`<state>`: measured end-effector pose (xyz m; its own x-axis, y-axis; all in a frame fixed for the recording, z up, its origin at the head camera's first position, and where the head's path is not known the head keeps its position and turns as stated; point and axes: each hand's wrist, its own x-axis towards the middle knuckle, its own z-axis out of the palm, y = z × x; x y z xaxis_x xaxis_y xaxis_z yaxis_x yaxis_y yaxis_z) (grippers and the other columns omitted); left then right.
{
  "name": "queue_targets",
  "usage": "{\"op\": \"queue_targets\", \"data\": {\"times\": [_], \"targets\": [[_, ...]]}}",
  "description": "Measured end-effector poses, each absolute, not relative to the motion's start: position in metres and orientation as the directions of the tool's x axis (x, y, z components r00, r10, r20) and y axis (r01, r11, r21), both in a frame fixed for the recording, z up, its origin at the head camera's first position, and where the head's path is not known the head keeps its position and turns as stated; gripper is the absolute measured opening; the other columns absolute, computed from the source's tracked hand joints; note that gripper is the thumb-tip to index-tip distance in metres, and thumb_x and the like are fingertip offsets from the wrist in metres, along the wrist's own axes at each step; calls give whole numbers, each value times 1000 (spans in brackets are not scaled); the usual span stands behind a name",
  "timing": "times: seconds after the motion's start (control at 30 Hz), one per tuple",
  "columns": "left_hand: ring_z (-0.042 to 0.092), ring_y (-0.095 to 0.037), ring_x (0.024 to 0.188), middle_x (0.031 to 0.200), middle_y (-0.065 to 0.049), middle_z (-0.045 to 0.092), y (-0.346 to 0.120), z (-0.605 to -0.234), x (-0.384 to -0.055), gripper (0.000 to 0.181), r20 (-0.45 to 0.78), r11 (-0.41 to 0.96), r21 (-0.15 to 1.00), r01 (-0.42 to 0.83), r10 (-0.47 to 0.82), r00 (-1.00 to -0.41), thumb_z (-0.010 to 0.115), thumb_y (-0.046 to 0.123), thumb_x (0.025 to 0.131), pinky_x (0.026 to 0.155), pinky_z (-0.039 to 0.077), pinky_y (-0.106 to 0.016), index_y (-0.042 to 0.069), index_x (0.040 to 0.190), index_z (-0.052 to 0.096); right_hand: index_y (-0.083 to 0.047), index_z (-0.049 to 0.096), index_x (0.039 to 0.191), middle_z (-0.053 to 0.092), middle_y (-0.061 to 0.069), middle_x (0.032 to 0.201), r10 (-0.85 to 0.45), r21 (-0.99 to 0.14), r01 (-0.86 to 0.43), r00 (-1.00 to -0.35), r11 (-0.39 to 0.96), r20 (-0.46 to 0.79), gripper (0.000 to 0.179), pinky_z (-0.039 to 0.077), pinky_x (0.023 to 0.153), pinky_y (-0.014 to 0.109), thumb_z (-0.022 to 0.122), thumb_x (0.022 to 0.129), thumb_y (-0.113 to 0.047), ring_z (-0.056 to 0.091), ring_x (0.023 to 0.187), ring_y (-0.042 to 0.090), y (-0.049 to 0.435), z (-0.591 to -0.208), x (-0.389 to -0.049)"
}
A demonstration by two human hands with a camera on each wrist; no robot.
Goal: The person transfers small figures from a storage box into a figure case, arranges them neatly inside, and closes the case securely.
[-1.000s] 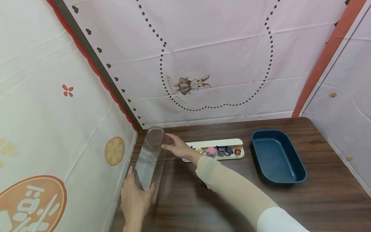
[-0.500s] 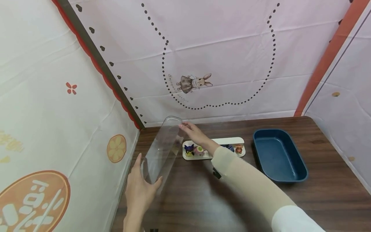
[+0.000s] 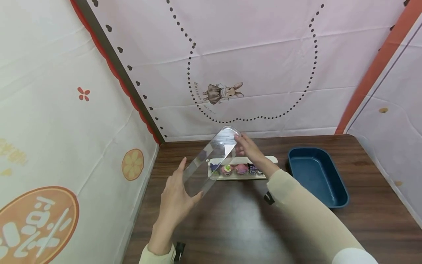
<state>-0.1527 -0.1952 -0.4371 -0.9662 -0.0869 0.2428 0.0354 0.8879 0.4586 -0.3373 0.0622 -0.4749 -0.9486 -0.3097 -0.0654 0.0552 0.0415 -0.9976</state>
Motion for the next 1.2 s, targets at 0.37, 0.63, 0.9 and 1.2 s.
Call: {"op": "queue_targets", "data": {"times": [0.37, 0.63, 0.9, 1.2], "targets": [[54, -37, 134, 151, -3, 54, -191, -441, -187, 123, 269, 846, 511, 149, 7, -963, 97, 41, 70, 99, 53, -63, 32, 166, 20, -2, 37, 154, 55, 28, 132, -210, -990, 57, -974, 128, -83, 66, 53, 105, 54, 38, 109, -51, 67, 88, 16, 115, -466, -318], [48, -35, 138, 152, -5, 51, -188, -460, -211, 119, 319, 737, 670, 90, -176, -931, 94, 56, 68, 108, 44, -61, 30, 163, 28, -8, 26, 161, 43, 29, 148, -79, -986, 140, -986, 86, -147, 72, 60, 90, 32, 36, 108, -55, 61, 83, 8, 134, -464, -297], [50, -34, 140, 151, -13, 50, -176, -488, -234, 112, 197, 529, 849, -6, -326, -925, 86, 66, 73, 114, 44, -55, 18, 161, 35, -10, 20, 164, 33, 31, 156, 11, -975, 220, -975, 28, -220, 75, 58, 90, 29, 35, 108, -57, 61, 95, 17, 141, -471, -275], [32, -32, 156, 165, -16, 38, -156, -510, -250, 99, 93, 312, 950, 31, -187, -978, 76, 55, 90, 127, 30, -50, 17, 165, 23, -12, 17, 164, 32, 27, 154, 114, -964, 267, -958, 13, -264, 80, 56, 96, 31, 35, 106, -62, 62, 107, 24, 149, -485, -261]]}}
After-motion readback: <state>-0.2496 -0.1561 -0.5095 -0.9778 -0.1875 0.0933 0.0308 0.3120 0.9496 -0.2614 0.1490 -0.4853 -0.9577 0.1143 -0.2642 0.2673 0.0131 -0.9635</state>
